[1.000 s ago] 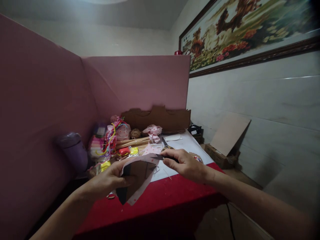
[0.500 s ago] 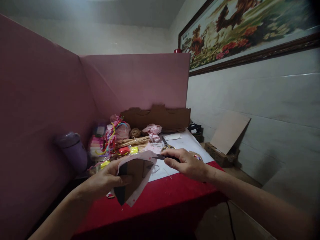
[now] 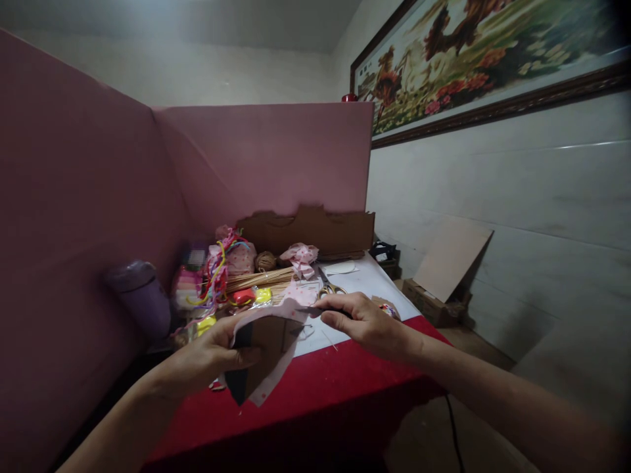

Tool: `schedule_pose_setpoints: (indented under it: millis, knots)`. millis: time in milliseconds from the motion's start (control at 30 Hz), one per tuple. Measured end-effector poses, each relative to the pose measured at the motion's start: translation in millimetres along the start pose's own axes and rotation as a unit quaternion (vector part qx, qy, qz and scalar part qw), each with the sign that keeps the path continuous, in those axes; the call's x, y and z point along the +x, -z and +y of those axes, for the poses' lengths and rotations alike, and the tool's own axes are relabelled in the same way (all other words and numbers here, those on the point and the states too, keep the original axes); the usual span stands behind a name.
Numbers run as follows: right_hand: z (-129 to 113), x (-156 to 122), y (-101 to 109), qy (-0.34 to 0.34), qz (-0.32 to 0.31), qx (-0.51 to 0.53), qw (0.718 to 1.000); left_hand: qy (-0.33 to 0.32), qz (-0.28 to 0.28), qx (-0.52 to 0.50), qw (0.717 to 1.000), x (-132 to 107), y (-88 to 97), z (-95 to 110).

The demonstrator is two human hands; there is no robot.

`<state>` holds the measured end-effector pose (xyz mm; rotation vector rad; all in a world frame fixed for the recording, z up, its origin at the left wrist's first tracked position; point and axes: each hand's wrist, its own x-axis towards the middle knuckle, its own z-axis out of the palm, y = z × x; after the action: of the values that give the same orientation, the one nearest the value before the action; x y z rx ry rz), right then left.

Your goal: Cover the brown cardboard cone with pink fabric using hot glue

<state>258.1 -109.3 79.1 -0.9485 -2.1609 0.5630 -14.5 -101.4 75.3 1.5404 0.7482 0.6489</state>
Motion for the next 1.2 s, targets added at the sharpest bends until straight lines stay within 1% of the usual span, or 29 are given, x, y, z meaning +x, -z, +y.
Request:
schedule_pose_setpoints:
  millis: [100,233,367,467,667,867,1000,1100,1200]
  knots:
    - [1.0,-0.9,-1.9,-0.011,0.010,0.029,0.999,0.004,0.014,-0.003,1.000,-0.1,0.3,-1.3]
    - [2.5,-1.1,-2.6,-0.011,0.026,0.036,0.999,0.016,0.022,0.008,1.000,-0.5,0.3,-1.6]
    - [2.8,-0.4,-1.5,-0.001,0.005,0.036,0.999,0.017,0.009,0.016,1.000,0.2,-0.3,0.5]
    - [3.2,-0.3,-1.4,0.000,0.001,0.029,1.000,0.015,0.001,0.002,1.000,0.9,-1.4,1.6]
    - [6.1,-1.5,-2.1,-0.009,-0.006,0.020,1.000,0.016,0.031,-0.011,0.999,0.6,-1.0,0.7]
    - [2.5,1.2,-3.8,0.012,0.008,0.026,1.000,0.004,-0.002,0.003,1.000,2.3,1.9,-3.2]
    - [-1.2,3.9,-3.3,0.021,-0.001,0.032,0.999,-0.012,-0.015,0.020,1.000,2.9,0.9,-2.6]
    - [-0.7,4.8,-4.1,0.015,-0.009,0.040,0.999,-0.017,-0.001,0.028,0.999,2.5,-0.3,-0.8]
    - [1.4,5.8,-6.9,-0.004,0.001,0.046,0.999,-0.015,0.019,0.037,0.999,2.5,-0.4,1.1]
